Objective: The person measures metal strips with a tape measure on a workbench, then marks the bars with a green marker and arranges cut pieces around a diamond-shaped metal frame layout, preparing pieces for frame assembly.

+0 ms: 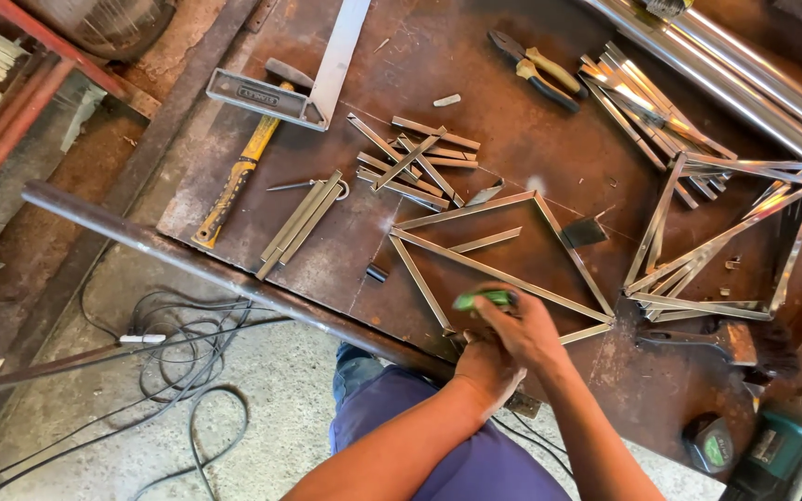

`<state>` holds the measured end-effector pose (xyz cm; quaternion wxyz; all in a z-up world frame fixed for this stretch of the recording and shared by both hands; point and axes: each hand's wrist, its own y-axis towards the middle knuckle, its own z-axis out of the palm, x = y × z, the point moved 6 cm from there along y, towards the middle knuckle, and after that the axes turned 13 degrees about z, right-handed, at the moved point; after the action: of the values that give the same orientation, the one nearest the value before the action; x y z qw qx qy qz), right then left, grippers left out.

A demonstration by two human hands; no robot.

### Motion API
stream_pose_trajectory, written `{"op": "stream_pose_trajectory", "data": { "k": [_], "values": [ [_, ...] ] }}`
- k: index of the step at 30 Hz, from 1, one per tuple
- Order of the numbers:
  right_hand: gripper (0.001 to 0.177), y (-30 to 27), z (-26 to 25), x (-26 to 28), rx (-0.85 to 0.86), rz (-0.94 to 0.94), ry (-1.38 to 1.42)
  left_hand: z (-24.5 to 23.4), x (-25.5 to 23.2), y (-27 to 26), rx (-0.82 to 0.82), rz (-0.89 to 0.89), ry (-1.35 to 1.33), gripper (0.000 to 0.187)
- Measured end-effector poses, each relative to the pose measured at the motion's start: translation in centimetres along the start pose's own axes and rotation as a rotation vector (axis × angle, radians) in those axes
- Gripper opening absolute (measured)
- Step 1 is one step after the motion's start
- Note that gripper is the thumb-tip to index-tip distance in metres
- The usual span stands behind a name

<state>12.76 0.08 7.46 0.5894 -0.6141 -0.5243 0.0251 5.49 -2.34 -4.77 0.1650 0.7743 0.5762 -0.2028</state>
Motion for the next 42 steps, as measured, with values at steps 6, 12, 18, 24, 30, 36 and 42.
{"op": "stream_pose_trajectory", "data": {
  "k": [6, 12, 18, 24, 30, 36, 42],
  "values": [
    [0.047, -1.3, -6.8, -5.0, -0.296, -0.273, -0.261, -2.0, -0.8, 0.3, -0.048, 0.069, 0.188, 0.021],
    [0.061, -2.1, -6.4, -10.5, -0.349, -0.445, -0.502, -2.4, -0.8, 0.2, 0.119, -0.014, 0.342, 0.022],
    [0.042, -2.8, -4.5, -10.2, -0.557, -0.592, -0.505, -3.0, -1.1, 0.0, 0.042, 0.015, 0.412, 0.022],
    [0.047, -3.1, -4.2, -10.1, -0.597, -0.681, -0.535, -3.8, -1.4, -0.1, 0.049, -0.01, 0.421, 0.021],
    [0.049, -2.8, -4.3, -10.6, -0.612, -0.646, -0.542, -3.7, -0.9, -0.3, 0.07, -0.047, 0.384, 0.024],
    [0.056, -2.2, -4.2, -11.3, -0.625, -0.621, -0.579, -4.4, -1.0, -0.4, 0.126, -0.022, 0.375, 0.023],
    [0.056, -2.0, -4.1, -11.3, -0.625, -0.617, -0.575, -4.4, -0.8, -0.4, 0.078, -0.052, 0.378, 0.022]
  ]
}}
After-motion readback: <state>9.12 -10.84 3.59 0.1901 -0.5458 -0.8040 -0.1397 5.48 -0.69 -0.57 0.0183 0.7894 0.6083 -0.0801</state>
